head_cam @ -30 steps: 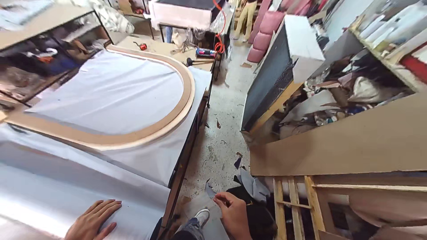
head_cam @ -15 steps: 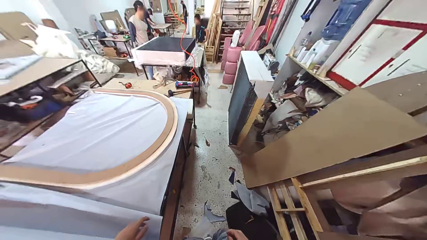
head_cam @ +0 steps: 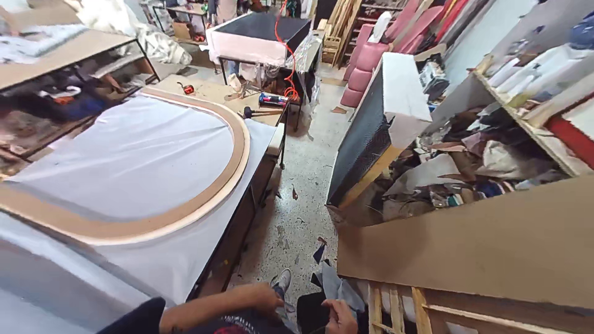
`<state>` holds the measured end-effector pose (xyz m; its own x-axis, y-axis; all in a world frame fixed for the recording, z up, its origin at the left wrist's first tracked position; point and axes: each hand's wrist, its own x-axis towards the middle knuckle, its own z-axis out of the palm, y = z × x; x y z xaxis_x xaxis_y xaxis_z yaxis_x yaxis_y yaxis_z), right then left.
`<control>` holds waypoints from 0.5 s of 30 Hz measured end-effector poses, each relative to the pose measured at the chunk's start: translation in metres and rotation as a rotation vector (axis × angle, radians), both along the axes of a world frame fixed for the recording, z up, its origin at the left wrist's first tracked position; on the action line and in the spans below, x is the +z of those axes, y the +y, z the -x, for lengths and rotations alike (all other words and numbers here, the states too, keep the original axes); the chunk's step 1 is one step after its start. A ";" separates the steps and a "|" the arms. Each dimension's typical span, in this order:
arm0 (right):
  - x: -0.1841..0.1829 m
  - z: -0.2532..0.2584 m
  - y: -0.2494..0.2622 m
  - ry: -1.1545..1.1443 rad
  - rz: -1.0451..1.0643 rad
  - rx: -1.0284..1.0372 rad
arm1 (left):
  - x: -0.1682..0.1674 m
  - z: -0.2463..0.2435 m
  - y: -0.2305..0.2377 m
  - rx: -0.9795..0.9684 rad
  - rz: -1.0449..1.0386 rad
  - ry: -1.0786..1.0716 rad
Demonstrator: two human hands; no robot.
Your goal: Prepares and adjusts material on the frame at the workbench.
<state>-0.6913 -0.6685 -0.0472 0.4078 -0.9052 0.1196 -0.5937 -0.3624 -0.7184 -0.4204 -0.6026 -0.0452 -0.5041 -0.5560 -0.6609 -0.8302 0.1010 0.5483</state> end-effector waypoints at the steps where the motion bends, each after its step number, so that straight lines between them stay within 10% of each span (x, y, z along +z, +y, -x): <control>1: -0.004 0.008 -0.021 -0.008 -0.001 -0.038 | -0.006 -0.003 -0.023 -0.012 -0.028 -0.082; 9: -0.006 0.003 -0.209 0.149 -0.114 -0.083 | 0.060 -0.104 -0.172 0.619 0.197 0.084; 15: 0.016 -0.110 -0.376 0.371 -0.044 0.250 | 0.032 -0.179 -0.196 0.718 0.073 -0.361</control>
